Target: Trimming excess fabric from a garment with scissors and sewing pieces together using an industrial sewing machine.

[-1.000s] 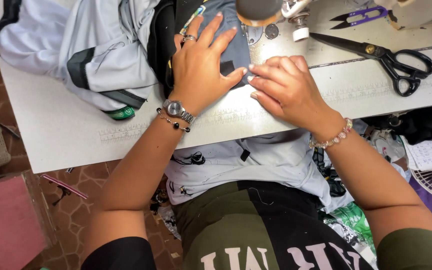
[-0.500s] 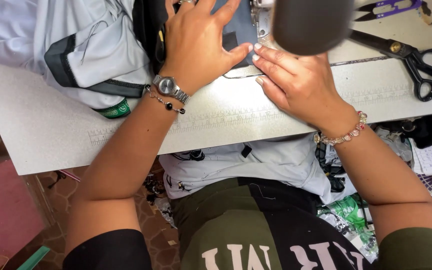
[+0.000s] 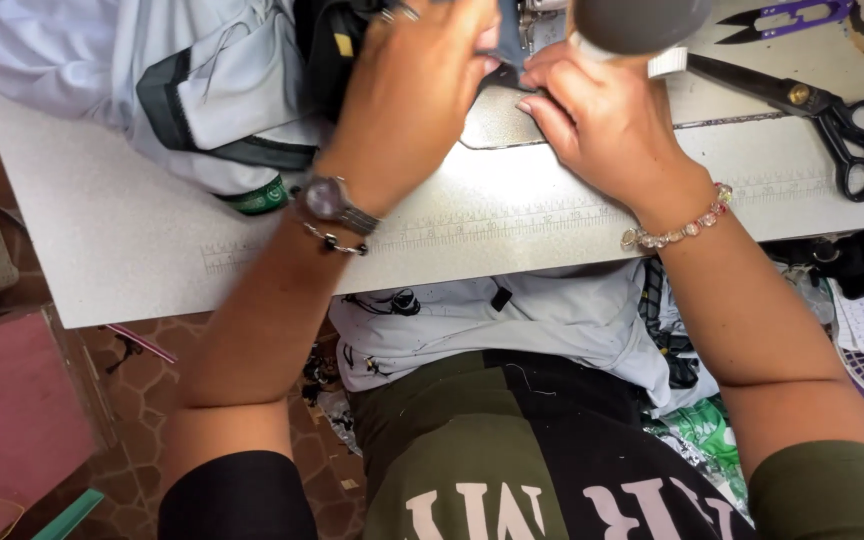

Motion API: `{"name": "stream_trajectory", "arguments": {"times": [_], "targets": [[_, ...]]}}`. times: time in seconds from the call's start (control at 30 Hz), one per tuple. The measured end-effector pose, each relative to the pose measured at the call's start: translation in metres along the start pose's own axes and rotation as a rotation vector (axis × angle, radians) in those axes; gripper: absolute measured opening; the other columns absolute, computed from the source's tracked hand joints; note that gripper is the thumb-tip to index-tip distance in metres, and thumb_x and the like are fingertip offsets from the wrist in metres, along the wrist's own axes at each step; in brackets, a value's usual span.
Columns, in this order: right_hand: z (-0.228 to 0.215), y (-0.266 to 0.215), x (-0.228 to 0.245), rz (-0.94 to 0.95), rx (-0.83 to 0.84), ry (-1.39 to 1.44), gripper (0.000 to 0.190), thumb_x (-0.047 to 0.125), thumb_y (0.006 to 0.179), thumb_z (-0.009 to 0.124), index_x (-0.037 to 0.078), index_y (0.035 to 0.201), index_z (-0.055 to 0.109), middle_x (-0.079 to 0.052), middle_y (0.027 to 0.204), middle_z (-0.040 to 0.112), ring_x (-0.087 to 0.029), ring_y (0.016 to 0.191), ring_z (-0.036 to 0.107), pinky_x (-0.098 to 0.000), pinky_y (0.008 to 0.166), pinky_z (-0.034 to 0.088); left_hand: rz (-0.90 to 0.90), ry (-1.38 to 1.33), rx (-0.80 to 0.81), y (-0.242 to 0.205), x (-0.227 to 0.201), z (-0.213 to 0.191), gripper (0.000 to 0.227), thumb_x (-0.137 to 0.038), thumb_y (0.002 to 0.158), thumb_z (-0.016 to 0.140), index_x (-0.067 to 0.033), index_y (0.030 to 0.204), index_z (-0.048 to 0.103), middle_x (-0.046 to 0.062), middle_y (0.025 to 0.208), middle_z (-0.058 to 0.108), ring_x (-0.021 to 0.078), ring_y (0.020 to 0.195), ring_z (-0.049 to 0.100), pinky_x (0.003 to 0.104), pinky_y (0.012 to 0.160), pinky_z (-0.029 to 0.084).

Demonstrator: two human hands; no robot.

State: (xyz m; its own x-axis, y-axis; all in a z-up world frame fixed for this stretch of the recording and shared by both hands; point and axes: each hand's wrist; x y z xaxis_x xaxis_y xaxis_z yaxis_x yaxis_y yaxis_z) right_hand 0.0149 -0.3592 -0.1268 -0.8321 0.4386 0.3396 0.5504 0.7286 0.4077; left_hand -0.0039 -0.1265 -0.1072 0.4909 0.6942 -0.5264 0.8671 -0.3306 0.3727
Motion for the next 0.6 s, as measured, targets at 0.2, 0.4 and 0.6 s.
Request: {"name": "stream_trajectory", "arguments": {"times": [0.2,0.4,0.6], "targets": [[0.003,0.002,-0.017,0.009,-0.005,0.091,0.006,-0.006,0.109,0.071,-0.008,0.105,0.068,-0.021,0.103,0.069,-0.036,0.095,0.067,-0.0442,0.087,0.05,-0.094,-0.062,-0.003,0.002,0.013,0.014,0.02,-0.022,0.096,0.069,-0.0067,0.106,0.059,0.015,0.088,0.067,0.039,0.077,0.062,0.048,0.065,0.045],[-0.009,0.009,-0.014,0.3,0.173,0.181,0.007,0.005,0.111,0.064,0.0,0.109,0.069,-0.01,0.097,0.067,-0.026,0.089,0.06,-0.0387,0.079,0.045,-0.265,-0.082,0.29,0.014,0.044,0.021,0.038,-0.035,0.084,0.079,-0.0092,0.089,0.052,0.003,0.08,0.057,0.0214,0.073,0.055,0.039,0.061,0.041],[-0.018,0.018,-0.011,0.625,0.388,0.246,0.016,0.027,0.115,0.048,0.017,0.109,0.059,0.007,0.083,0.05,-0.012,0.071,0.041,-0.0337,0.073,0.035,-0.286,0.123,0.383,0.018,0.052,0.026,0.043,-0.042,0.086,0.072,-0.0125,0.078,0.041,0.001,0.069,0.047,0.0273,0.063,0.05,0.047,0.058,0.039]]}}
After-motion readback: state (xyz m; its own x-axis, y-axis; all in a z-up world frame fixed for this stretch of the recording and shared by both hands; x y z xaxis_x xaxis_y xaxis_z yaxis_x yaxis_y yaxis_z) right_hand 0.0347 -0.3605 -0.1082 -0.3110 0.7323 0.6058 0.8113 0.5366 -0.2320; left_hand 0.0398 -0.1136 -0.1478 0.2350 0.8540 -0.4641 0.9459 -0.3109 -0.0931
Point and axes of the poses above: each hand's wrist, its own y-axis towards the middle knuckle, its own z-axis out of the palm, x = y × z
